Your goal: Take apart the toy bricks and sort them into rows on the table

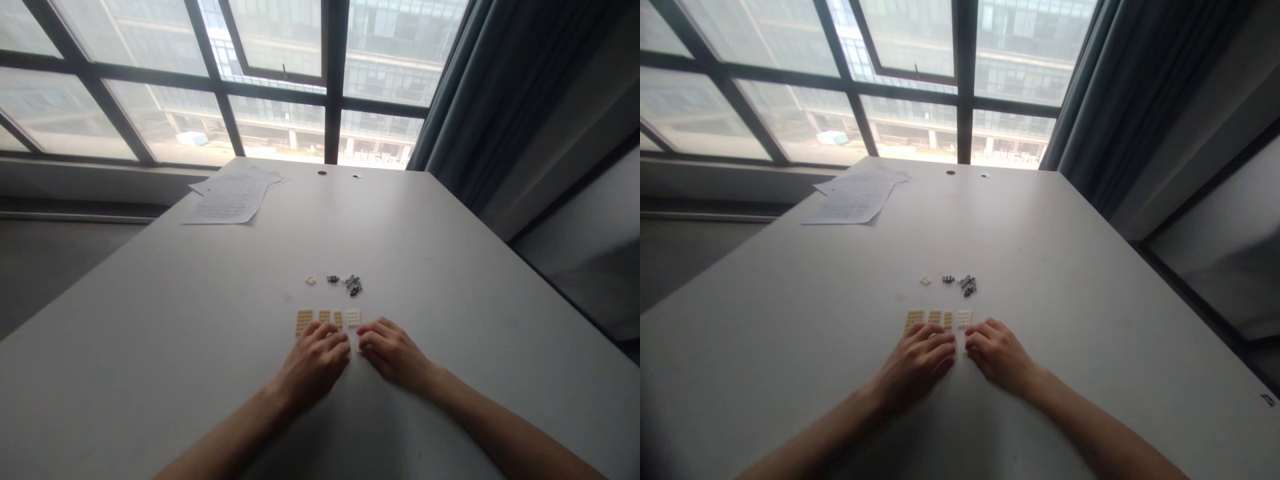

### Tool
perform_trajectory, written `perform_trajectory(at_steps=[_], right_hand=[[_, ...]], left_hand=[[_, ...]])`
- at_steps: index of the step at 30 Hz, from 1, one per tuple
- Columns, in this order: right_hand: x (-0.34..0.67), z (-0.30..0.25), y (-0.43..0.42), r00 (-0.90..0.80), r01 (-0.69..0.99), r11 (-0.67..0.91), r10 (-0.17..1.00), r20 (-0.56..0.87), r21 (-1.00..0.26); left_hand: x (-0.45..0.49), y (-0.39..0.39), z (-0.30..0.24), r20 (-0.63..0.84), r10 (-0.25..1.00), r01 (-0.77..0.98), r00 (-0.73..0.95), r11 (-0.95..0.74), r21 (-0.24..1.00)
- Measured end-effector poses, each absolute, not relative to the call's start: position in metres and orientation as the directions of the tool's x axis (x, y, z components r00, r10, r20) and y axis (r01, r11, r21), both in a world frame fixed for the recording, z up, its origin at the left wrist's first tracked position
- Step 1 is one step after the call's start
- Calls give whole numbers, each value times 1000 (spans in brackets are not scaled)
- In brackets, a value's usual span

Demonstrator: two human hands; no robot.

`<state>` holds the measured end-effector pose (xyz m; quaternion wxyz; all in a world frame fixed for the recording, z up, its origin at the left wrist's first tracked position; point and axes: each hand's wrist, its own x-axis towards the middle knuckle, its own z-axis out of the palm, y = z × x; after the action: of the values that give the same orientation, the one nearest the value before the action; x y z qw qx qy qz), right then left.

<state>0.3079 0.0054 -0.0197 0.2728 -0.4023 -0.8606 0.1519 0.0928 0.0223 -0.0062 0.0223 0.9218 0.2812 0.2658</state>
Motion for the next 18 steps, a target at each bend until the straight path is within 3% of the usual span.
perform_trajectory(at_steps=[18], right_hand=[[316,-19,-2,-608,600,711,703,370,-367]], left_hand=[[80,13,-2,423,460,436,781,-886,159]])
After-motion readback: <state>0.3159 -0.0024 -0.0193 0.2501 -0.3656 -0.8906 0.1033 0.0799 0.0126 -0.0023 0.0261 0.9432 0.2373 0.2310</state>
